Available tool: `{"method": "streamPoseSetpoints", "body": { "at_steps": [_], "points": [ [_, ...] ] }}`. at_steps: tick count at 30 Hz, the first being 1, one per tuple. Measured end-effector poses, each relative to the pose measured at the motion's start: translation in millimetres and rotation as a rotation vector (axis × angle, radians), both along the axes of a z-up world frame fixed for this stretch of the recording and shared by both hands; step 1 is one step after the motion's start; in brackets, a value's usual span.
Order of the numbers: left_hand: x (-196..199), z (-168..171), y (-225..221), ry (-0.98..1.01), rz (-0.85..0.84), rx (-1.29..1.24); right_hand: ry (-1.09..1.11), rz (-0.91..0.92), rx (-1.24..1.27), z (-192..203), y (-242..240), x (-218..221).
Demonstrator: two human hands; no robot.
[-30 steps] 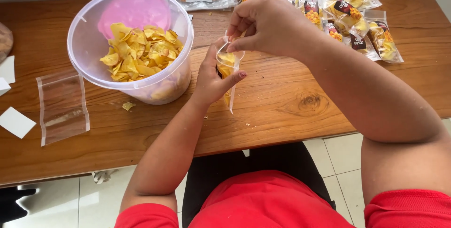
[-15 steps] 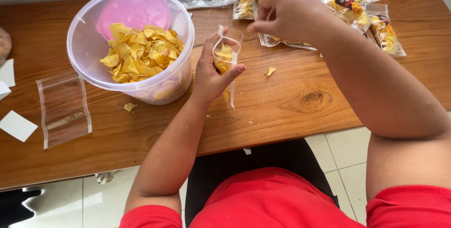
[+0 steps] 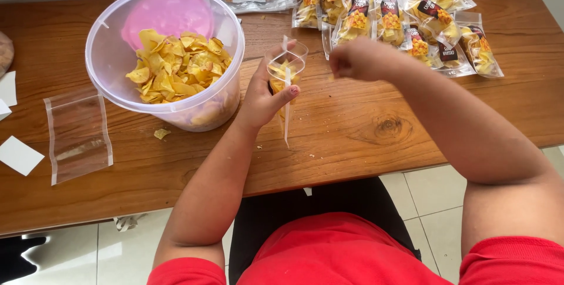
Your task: Manually packaging chips from a large plastic container into small individual plastic bags.
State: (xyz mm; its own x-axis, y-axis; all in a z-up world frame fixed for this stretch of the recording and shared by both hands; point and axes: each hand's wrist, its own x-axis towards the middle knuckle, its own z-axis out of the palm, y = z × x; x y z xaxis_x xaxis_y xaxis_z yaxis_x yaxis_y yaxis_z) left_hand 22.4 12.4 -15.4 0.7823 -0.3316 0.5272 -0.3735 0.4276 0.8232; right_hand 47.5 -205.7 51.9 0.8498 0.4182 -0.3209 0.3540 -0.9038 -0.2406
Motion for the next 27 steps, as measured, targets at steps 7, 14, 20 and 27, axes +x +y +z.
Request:
{"method": "streamPoseSetpoints", "body": {
  "at_steps": [7,14,20,27],
  "points": [
    [-7.8,10.8,5.0,0.021,-0.512,-0.055,-0.456,0.372,0.586,95.8,40.8,-42.6],
    [-1.5,-4.8,9.9,0.043,-0.371,0.01,-0.335,0.578,0.41,81.3,60.4,-43.9],
    [-12.0,18.3,4.0,-0.06,-0.139,0.167,-0.203,0.551,0.195,69.9,63.4,-43.2],
    [-10.5,1.9,-8.5,-0.044,-0.117,0.218,-0.048,0.466,-0.181,63.9,67.5,-43.3]
  ]
}}
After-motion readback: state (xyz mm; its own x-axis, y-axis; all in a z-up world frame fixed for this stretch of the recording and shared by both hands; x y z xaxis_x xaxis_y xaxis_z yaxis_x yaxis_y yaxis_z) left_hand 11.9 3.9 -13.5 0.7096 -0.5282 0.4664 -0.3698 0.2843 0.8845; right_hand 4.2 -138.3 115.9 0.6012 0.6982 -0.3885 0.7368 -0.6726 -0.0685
